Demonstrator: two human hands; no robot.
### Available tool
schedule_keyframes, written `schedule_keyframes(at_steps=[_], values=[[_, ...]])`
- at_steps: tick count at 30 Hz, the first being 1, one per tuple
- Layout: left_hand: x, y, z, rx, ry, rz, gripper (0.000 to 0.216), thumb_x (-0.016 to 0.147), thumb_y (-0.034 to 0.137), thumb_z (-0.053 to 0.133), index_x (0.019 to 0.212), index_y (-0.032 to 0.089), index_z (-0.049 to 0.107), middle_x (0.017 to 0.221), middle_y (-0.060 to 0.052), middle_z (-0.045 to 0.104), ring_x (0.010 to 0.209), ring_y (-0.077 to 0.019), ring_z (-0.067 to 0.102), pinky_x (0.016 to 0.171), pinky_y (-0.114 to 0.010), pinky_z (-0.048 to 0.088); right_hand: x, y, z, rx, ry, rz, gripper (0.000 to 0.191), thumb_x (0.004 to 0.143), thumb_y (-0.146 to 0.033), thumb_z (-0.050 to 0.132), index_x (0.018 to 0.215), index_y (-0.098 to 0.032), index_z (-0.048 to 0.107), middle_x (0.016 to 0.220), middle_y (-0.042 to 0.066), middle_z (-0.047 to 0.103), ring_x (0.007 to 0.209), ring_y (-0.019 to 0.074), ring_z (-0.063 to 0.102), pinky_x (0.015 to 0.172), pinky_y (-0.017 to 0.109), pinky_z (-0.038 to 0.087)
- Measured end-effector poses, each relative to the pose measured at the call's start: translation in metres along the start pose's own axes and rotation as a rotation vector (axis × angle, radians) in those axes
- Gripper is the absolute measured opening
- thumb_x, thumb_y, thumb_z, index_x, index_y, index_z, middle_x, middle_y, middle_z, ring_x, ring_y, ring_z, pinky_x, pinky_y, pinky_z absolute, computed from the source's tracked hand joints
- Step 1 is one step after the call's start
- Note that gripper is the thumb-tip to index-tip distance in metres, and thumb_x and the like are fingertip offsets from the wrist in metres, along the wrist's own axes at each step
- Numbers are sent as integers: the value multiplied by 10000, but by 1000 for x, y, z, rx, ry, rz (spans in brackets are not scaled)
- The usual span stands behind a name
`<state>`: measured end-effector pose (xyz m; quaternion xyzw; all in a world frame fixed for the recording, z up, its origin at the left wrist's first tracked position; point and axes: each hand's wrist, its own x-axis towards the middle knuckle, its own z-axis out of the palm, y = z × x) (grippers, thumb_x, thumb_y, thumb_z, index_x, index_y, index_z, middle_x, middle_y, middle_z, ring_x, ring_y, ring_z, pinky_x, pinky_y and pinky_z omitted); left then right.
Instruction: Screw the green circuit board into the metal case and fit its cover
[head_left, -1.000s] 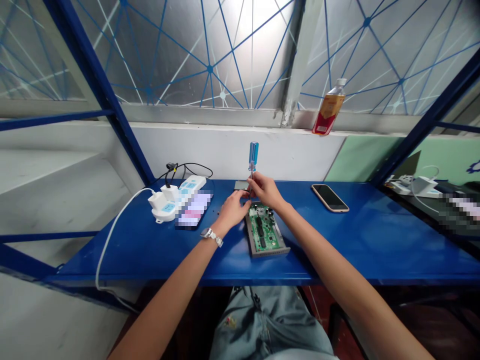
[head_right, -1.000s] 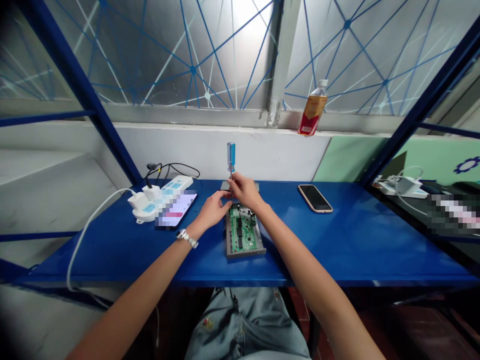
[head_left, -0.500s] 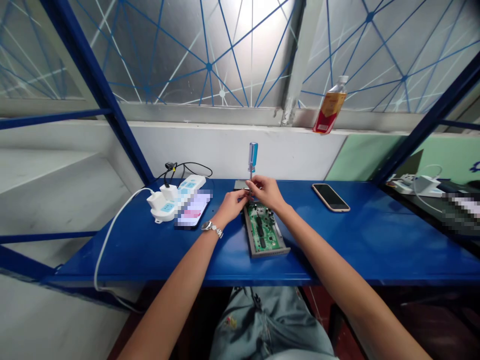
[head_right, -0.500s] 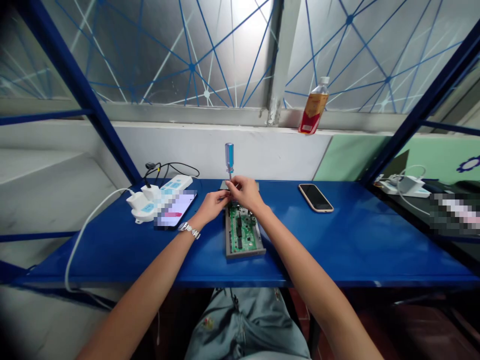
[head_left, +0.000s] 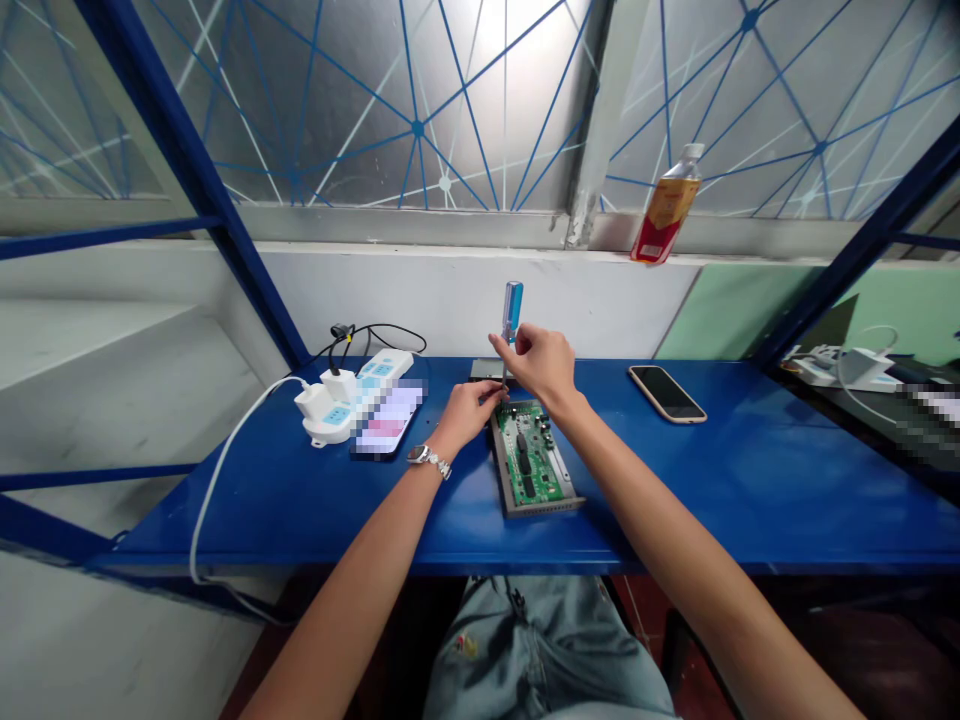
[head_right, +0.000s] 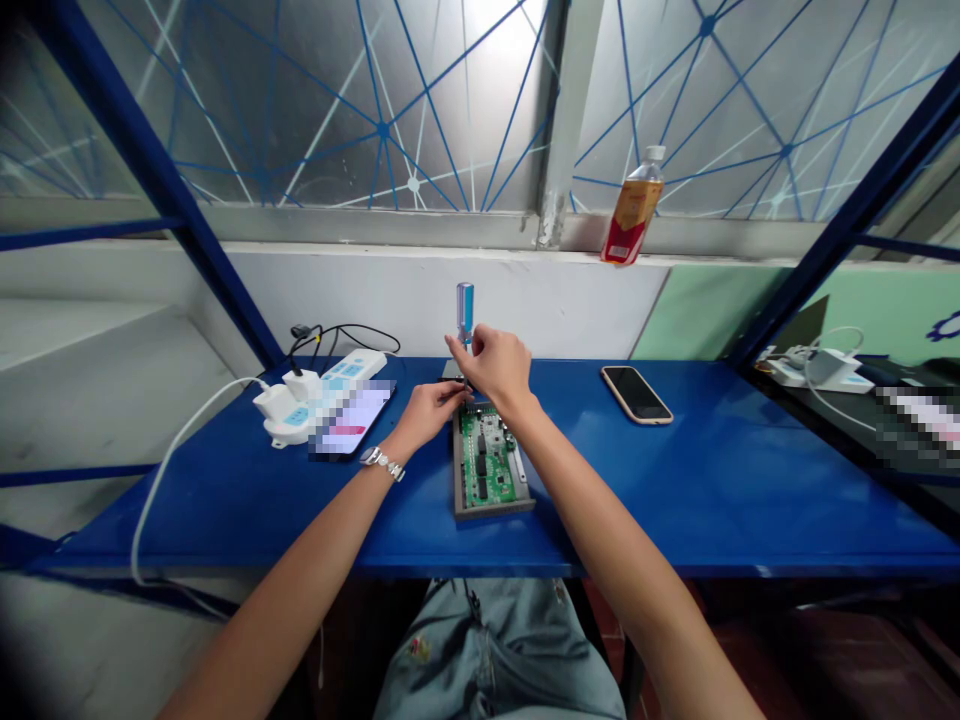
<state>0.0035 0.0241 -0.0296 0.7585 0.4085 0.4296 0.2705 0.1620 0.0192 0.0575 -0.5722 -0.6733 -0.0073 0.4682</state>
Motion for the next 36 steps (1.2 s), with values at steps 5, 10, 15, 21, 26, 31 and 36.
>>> schedule_keyframes(at_steps=[5, 10, 15, 21, 26, 31, 36], values=[[0, 3, 0, 0, 0, -19, 258, 939, 344, 620, 1023, 185, 805, 1074, -87, 812, 997, -271, 761, 879, -339, 580, -1, -1, 0, -19, 72, -53, 425, 879, -573, 674, 665, -232, 538, 615, 41, 609, 589, 183, 533, 581, 306, 295], [0, 4, 0, 2, 8, -29, 273, 935, 363, 626, 1026, 172, 798, 1066, -100, 812, 974, -267, 764, 863, -333, 582, 0, -4, -2, -41, 93, -68, 360, 881, -518, 668, 694, -226, 574, 647, 44, 639, 600, 173, 536, 581, 298, 287], [0, 5, -1, 23, 9, -16, 257, 933, 354, 631, 1016, 178, 797, 1059, -94, 813, 950, -262, 764, 880, -339, 571, 1, -7, -3, -83, 50, -5, 432, 846, -589, 712, 670, -224, 561, 619, 55, 616, 620, 209, 572, 604, 317, 318], [0, 3, 0, 23, 4, -19, 263, 936, 374, 629, 1014, 180, 789, 1050, -91, 813, 964, -258, 761, 868, -331, 572, -2, -9, -4, -64, 40, -27, 371, 907, -513, 651, 703, -219, 553, 675, 50, 643, 633, 194, 574, 612, 309, 305], [0, 6, -1, 30, 9, -13, 240, 931, 367, 637, 1004, 193, 785, 1035, -78, 814, 953, -256, 760, 864, -333, 565, -4, -7, -4, -62, 13, -62, 369, 939, -518, 613, 735, -220, 538, 710, 46, 655, 637, 187, 565, 607, 307, 278], [0, 7, -1, 36, 9, -20, 222, 928, 356, 642, 994, 195, 781, 1025, -75, 813, 949, -253, 758, 867, -336, 566, -3, -3, -8, -20, -42, -100, 379, 955, -528, 592, 741, -225, 509, 715, 42, 641, 644, 184, 557, 607, 312, 279], [-1, 4, 0, -8, -18, -7, 239, 952, 346, 617, 1062, 196, 766, 1096, -79, 803, 1028, -256, 753, 926, -345, 564, 1, 6, -11, 143, -134, -136, 395, 948, -546, 596, 737, -227, 498, 708, 24, 635, 646, 169, 552, 615, 309, 339]])
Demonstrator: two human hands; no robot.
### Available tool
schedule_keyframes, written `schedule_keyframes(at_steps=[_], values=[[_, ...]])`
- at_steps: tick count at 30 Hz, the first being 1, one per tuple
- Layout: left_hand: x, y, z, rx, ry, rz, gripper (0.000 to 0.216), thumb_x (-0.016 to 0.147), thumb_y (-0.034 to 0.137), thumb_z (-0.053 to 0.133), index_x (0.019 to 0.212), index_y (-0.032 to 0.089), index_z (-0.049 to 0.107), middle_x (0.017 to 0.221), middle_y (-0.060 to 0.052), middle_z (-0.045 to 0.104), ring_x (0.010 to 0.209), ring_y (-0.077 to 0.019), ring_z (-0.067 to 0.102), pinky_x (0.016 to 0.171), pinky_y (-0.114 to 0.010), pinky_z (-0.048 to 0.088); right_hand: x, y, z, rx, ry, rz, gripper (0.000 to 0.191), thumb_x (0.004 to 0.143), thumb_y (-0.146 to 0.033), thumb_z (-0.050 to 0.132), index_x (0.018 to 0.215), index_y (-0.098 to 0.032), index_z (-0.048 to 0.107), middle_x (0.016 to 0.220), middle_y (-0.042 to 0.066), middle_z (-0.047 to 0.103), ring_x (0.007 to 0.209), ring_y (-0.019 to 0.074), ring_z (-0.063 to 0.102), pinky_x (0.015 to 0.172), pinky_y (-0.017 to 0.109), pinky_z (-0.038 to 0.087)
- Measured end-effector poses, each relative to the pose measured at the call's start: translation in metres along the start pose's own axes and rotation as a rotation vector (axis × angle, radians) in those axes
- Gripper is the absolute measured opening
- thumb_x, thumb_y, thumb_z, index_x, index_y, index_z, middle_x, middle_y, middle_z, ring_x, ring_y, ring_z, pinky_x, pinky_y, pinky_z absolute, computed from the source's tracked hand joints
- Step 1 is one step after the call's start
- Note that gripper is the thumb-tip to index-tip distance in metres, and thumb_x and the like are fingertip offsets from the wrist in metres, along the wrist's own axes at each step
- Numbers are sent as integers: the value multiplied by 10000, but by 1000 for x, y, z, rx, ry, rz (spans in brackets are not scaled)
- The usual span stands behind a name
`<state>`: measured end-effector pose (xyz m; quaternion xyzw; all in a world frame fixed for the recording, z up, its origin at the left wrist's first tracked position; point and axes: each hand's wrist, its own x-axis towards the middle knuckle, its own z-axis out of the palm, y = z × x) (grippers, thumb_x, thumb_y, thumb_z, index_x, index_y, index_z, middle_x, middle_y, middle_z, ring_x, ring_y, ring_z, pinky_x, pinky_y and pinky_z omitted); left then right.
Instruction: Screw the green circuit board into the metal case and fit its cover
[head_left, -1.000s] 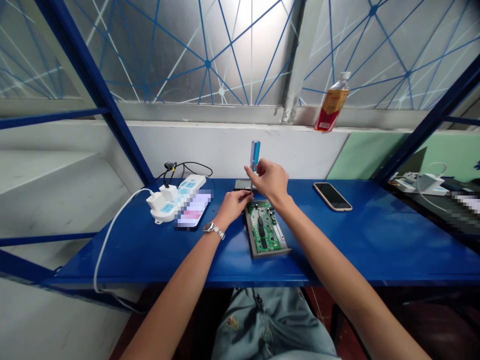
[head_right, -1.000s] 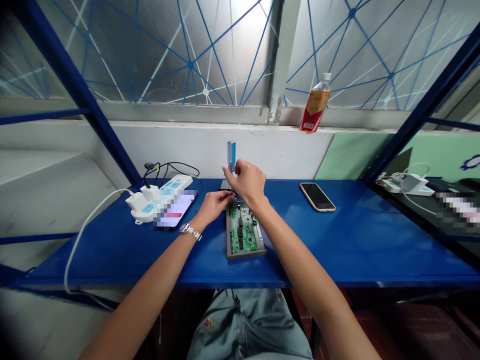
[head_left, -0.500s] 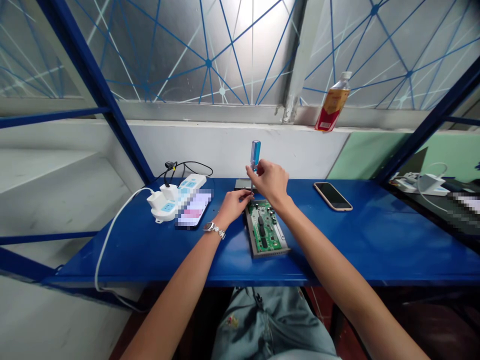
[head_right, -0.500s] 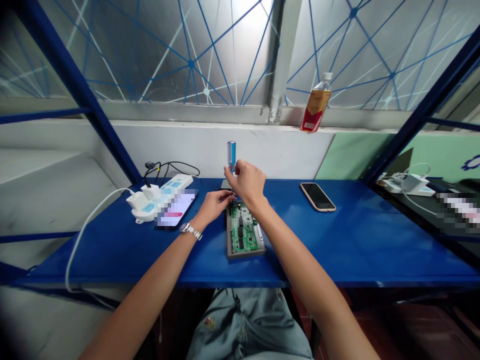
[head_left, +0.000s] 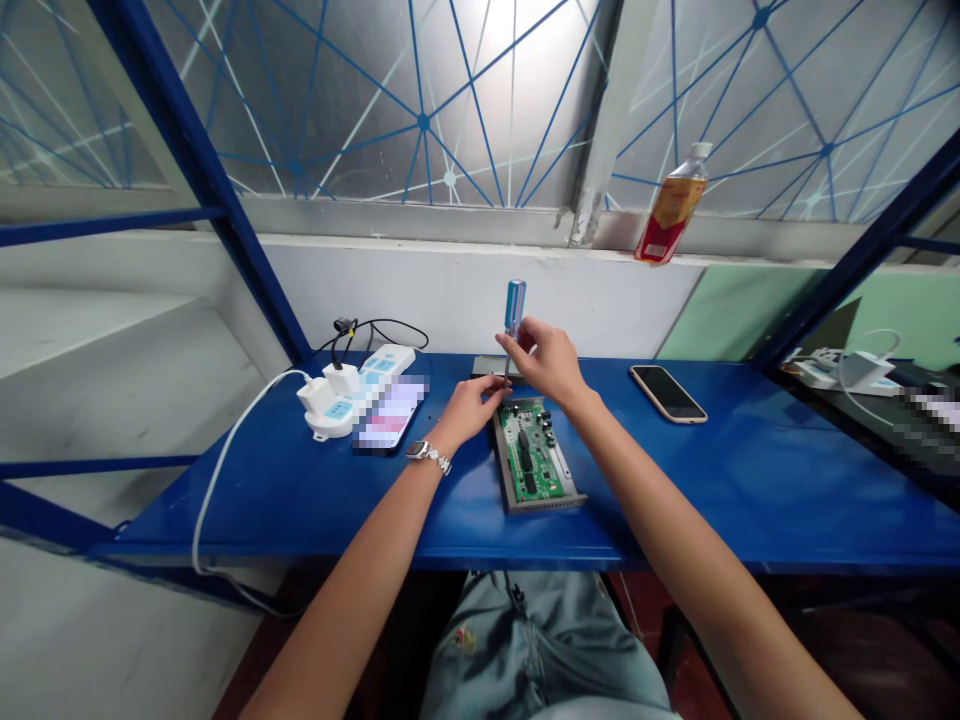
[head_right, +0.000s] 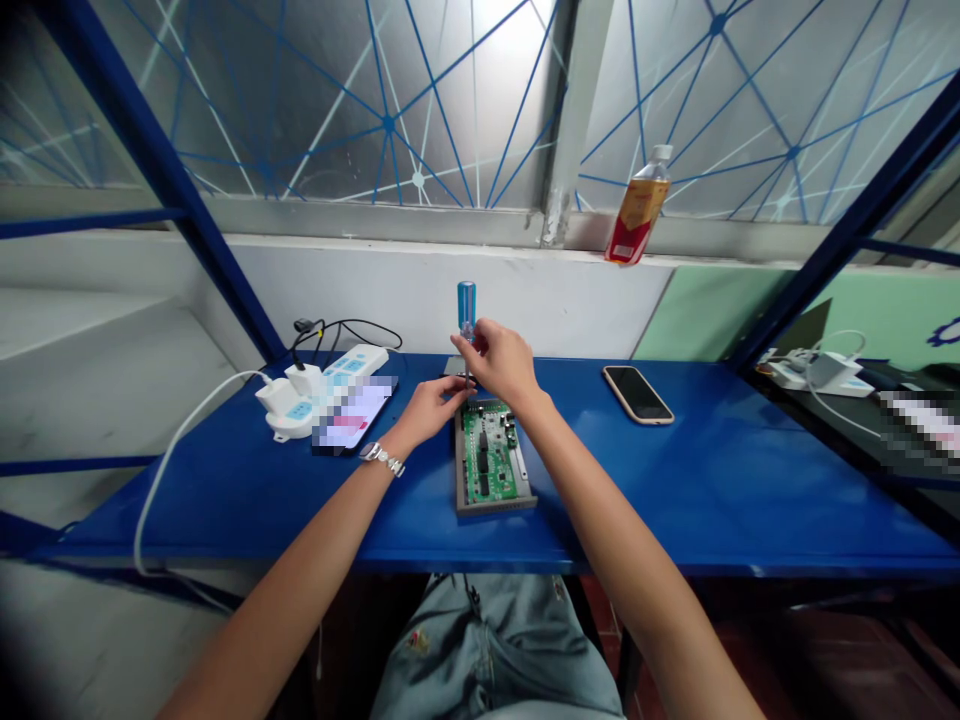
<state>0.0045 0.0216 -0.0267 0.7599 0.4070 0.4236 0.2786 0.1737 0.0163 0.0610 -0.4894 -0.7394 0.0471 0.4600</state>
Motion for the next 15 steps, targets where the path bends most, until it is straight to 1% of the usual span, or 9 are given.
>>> schedule_keyframes(at_steps=[5, 10, 12, 13, 14, 15], values=[[-2, 4, -3, -70, -37, 9, 287, 985, 321, 559, 1166, 185, 735, 1147, -94, 791, 1119, -254, 734, 961, -336, 557, 6, 12, -6, 234, -122, -79, 403, 933, -572, 609, 758, -216, 542, 738, 17, 620, 711, 163, 564, 652, 303, 438], [-1, 7, -3, -64, -43, -3, 290, 979, 328, 564, 1145, 164, 737, 1126, -110, 793, 1092, -258, 739, 969, -351, 557, 15, 22, -15, 431, -337, -28, 402, 915, -595, 612, 900, -196, 660, 872, 42, 682, 780, 174, 607, 594, 284, 510], [-1, 5, -2, -75, -38, -10, 276, 974, 327, 568, 1119, 166, 740, 1107, -108, 796, 1078, -256, 743, 956, -350, 564, 15, 23, -17, 471, -394, -8, 402, 923, -589, 596, 942, -197, 682, 934, 57, 711, 823, 187, 637, 589, 286, 525], [0, 4, -2, -84, -37, -13, 268, 973, 326, 568, 1107, 170, 741, 1096, -105, 797, 1071, -255, 745, 942, -347, 569, 14, 22, -16, 470, -393, -6, 397, 926, -584, 591, 947, -198, 686, 941, 59, 718, 841, 193, 647, 604, 292, 529], [0, 2, -1, -94, -35, -15, 260, 971, 324, 569, 1096, 174, 741, 1087, -102, 799, 1065, -254, 747, 928, -343, 574, 13, 21, -15, 451, -360, -5, 388, 923, -578, 600, 943, -200, 683, 922, 57, 719, 846, 196, 652, 629, 301, 529], [0, 0, -1, -103, -33, -16, 253, 970, 323, 569, 1087, 178, 741, 1079, -99, 799, 1061, -253, 749, 917, -340, 578, 11, 19, -14, 416, -299, -3, 374, 911, -571, 623, 931, -201, 674, 881, 50, 713, 831, 195, 651, 655, 310, 523]])
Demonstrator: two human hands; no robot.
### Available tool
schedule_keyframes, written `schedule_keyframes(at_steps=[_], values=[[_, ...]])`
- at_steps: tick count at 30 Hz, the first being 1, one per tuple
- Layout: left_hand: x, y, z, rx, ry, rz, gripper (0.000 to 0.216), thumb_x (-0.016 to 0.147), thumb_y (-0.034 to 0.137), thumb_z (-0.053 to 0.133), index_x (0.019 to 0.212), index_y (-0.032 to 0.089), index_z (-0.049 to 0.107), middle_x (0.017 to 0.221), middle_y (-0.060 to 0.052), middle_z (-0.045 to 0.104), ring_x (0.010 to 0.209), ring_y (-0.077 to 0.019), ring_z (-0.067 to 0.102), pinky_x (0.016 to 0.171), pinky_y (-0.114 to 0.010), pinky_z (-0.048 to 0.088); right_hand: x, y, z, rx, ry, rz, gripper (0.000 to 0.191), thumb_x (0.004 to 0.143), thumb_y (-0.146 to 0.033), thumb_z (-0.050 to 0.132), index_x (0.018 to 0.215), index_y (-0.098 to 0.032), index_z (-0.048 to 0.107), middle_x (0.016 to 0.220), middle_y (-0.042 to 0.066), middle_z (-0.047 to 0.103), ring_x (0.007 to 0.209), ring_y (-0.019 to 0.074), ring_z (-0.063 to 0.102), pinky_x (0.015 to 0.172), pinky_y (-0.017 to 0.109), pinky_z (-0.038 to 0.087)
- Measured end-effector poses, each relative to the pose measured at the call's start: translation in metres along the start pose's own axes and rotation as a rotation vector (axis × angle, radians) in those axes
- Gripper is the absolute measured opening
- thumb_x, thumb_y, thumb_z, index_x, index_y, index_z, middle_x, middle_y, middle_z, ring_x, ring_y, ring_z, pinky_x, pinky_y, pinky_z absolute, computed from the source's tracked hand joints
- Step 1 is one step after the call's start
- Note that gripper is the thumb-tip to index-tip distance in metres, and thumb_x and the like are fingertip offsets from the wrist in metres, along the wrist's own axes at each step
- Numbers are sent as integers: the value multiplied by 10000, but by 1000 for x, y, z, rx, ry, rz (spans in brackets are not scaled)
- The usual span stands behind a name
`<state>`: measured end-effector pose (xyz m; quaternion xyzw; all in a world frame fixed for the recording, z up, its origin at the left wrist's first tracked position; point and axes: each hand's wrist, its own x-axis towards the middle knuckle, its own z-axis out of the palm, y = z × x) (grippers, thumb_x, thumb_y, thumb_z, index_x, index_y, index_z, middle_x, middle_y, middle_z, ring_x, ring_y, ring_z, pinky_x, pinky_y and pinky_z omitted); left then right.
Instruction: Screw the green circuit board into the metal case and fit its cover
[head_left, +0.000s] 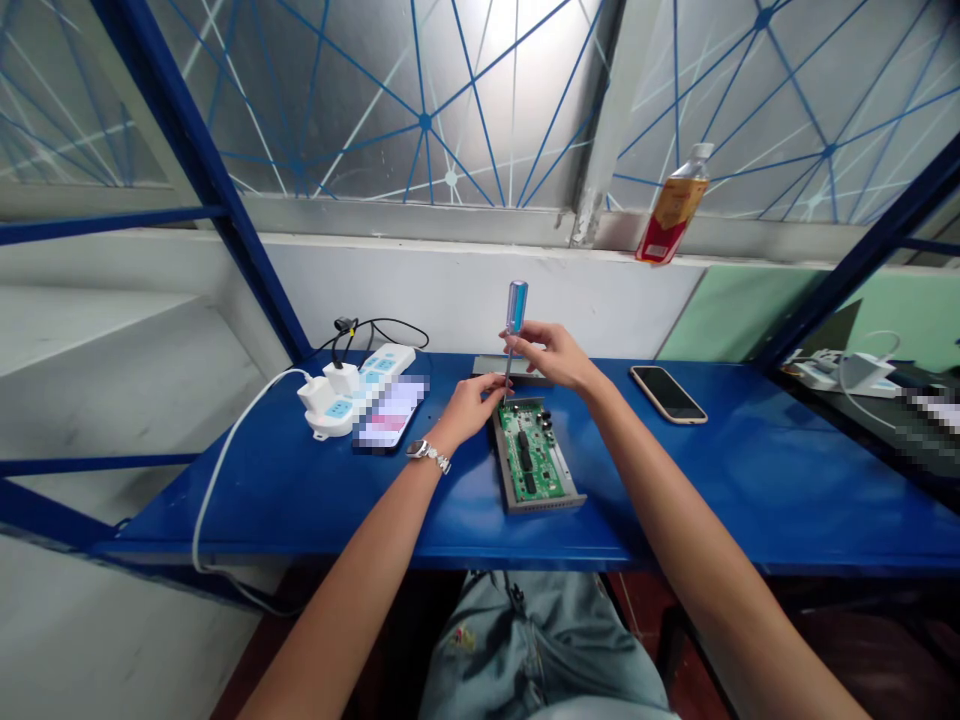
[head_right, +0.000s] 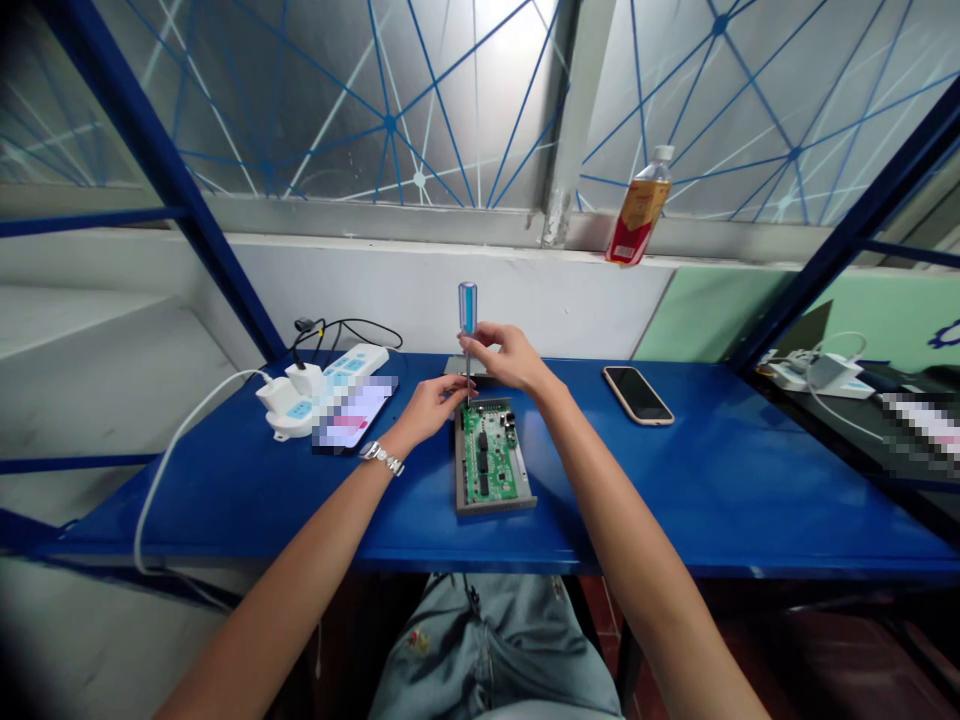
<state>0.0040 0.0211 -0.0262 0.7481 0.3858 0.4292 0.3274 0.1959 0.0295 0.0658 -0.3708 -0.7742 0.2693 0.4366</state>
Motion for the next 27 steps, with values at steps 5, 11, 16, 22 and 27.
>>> schedule_keyframes(at_steps=[5, 11, 16, 22, 27], values=[[0, -2, 1, -20, 21, 2, 227, 961, 325, 591, 1056, 185, 742, 1059, -92, 801, 1044, -250, 754, 930, -344, 579, -8, -6, 19, -263, 353, 27, 408, 813, -577, 755, 763, -225, 555, 680, 1, 629, 646, 160, 575, 672, 327, 445], [1, -1, 2, -13, 26, -10, 221, 956, 324, 599, 1055, 191, 745, 1075, -86, 800, 1062, -251, 750, 943, -346, 579, -6, -14, 28, -453, 409, 51, 416, 872, -560, 695, 695, -232, 510, 623, 12, 597, 586, 163, 525, 598, 312, 339], [1, -3, 3, 4, 37, -8, 234, 958, 343, 609, 1065, 191, 752, 1093, -90, 799, 1069, -260, 746, 939, -352, 580, -3, -11, 25, -364, 335, 23, 369, 909, -536, 662, 747, -222, 557, 705, 34, 656, 665, 185, 588, 648, 321, 395], [1, 0, 3, -57, 23, 33, 281, 964, 313, 600, 1166, 173, 736, 1144, -110, 788, 1103, -263, 739, 1011, -385, 564, 4, 2, 11, -17, 80, -28, 396, 886, -583, 668, 864, -187, 660, 862, 61, 710, 800, 195, 645, 656, 308, 511], [2, -2, 4, -142, 16, 48, 292, 960, 245, 579, 1202, 148, 710, 1111, -122, 792, 1073, -248, 750, 1045, -410, 553, 10, 5, 4, 189, -69, 43, 426, 885, -579, 659, 1004, -174, 713, 932, 75, 736, 857, 199, 664, 618, 286, 562]])
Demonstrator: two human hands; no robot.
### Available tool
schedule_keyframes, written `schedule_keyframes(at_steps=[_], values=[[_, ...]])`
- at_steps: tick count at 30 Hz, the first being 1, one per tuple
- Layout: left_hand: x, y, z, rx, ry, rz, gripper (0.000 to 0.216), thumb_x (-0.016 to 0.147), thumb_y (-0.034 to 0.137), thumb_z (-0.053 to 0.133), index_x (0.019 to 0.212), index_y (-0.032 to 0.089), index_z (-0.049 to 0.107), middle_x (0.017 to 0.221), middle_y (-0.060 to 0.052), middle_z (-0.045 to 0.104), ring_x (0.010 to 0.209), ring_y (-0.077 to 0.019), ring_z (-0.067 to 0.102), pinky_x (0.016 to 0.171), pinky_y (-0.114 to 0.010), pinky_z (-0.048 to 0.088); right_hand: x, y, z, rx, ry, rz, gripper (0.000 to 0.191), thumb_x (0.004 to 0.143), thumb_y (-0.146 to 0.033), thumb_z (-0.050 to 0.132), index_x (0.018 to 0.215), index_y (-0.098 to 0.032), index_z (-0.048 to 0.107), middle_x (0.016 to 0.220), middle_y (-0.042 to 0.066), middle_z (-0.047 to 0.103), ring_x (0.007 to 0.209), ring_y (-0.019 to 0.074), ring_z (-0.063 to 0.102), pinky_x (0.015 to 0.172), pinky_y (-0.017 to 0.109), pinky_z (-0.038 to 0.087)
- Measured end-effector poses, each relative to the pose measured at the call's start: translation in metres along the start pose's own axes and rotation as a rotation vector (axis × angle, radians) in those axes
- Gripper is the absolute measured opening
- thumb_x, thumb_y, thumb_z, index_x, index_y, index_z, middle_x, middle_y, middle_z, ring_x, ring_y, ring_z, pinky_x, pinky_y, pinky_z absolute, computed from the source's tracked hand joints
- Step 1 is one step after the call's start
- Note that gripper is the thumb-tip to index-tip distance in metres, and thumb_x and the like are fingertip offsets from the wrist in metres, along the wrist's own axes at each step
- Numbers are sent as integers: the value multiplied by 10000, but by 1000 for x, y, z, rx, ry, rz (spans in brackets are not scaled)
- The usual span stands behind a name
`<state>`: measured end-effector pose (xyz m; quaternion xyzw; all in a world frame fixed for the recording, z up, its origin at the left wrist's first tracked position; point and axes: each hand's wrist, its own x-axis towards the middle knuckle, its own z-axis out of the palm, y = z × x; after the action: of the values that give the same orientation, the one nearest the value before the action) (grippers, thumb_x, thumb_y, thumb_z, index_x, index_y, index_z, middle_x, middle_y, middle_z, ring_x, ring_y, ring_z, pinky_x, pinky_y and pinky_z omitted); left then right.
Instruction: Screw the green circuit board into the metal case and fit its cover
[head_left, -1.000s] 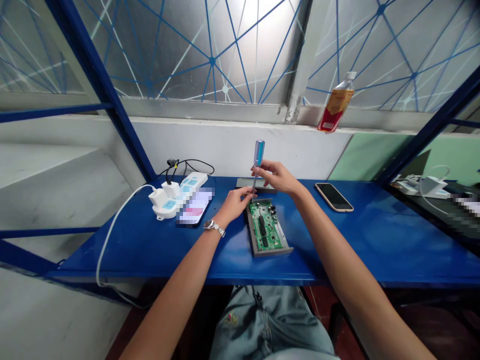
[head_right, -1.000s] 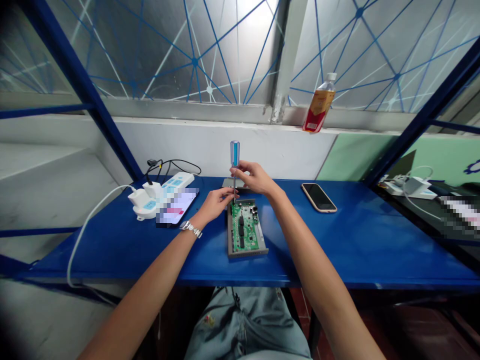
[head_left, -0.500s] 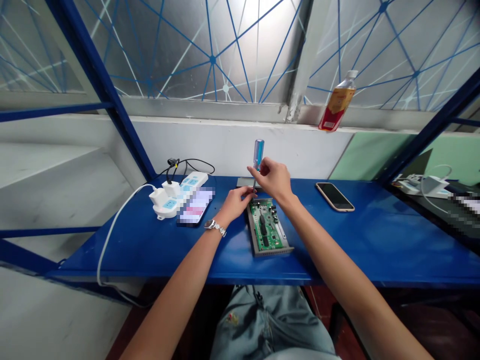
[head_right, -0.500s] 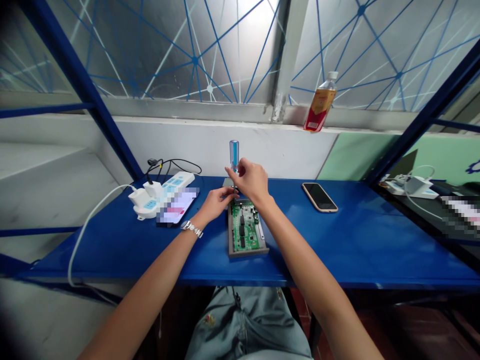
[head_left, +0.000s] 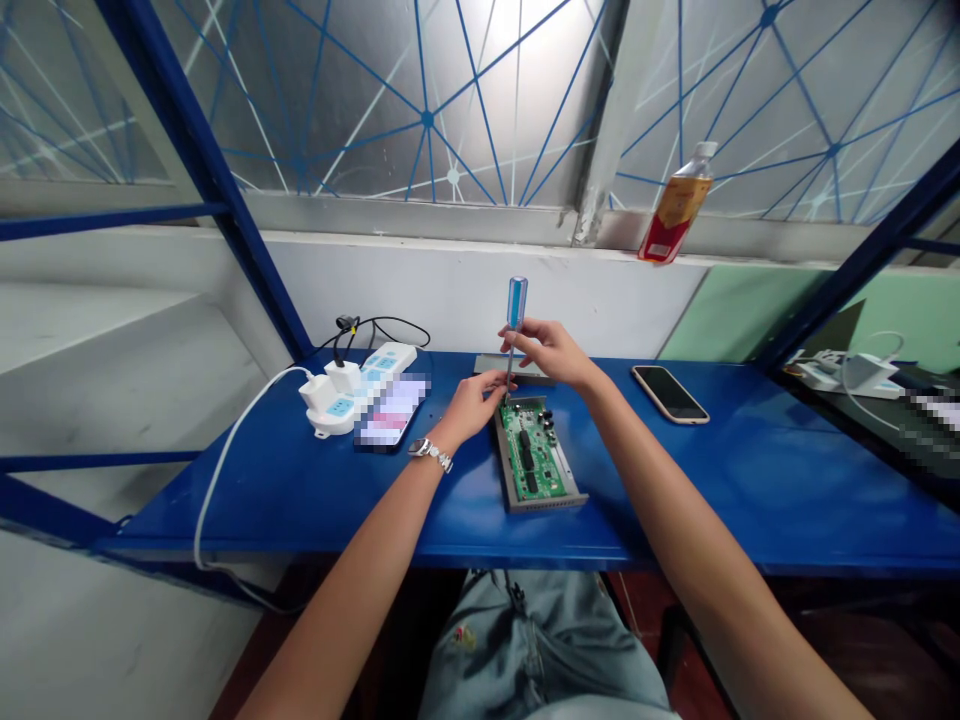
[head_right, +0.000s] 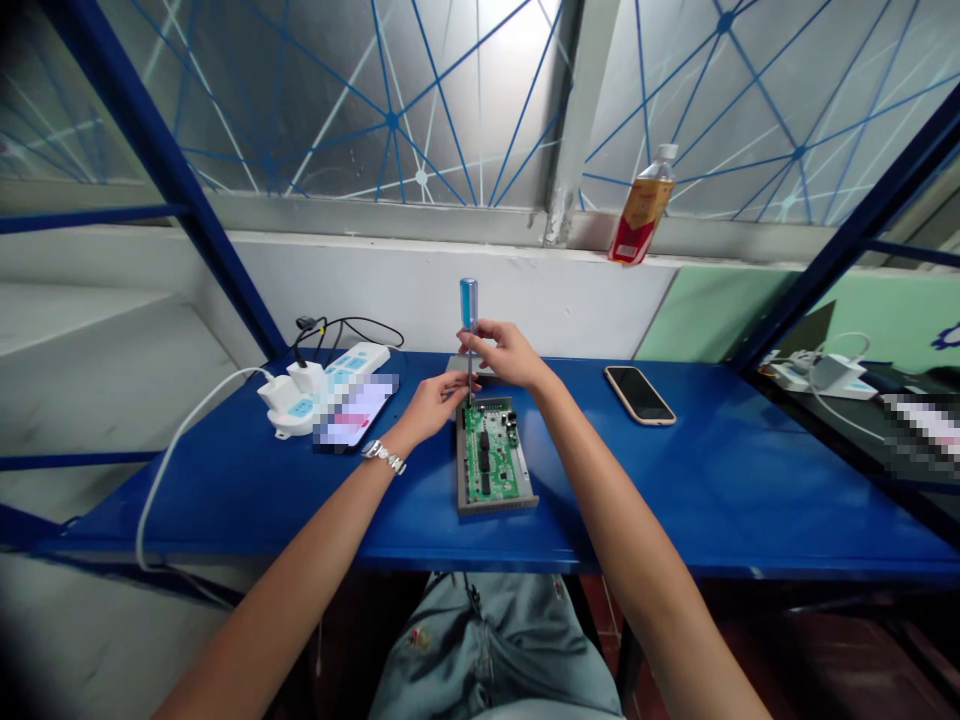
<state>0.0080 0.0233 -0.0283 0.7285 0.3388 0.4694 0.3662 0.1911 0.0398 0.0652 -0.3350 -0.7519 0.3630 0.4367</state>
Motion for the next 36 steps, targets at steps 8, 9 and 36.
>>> schedule_keyframes(at_steps=[8, 9, 36], values=[[2, -2, 2, -46, 46, -35, 197, 922, 250, 621, 1050, 137, 721, 1025, -122, 796, 958, -245, 773, 937, -390, 605, -14, 16, 15, -84, 259, -56, 354, 776, -466, 791, 952, -185, 666, 807, 24, 704, 777, 179, 662, 714, 310, 562], [1, -1, 3, -50, 57, -35, 194, 914, 247, 626, 1040, 136, 724, 1021, -121, 796, 965, -248, 772, 935, -388, 607, -17, 20, 18, -105, 275, -58, 306, 778, -444, 786, 880, -186, 658, 777, 23, 704, 754, 176, 666, 731, 315, 557], [2, 2, 2, 31, 60, -13, 212, 891, 188, 615, 1036, 127, 756, 1087, -123, 795, 977, -242, 769, 951, -361, 594, -30, 28, 34, -75, 256, 63, 215, 835, -388, 657, 929, -196, 671, 843, 41, 749, 595, 163, 689, 570, 282, 548]])
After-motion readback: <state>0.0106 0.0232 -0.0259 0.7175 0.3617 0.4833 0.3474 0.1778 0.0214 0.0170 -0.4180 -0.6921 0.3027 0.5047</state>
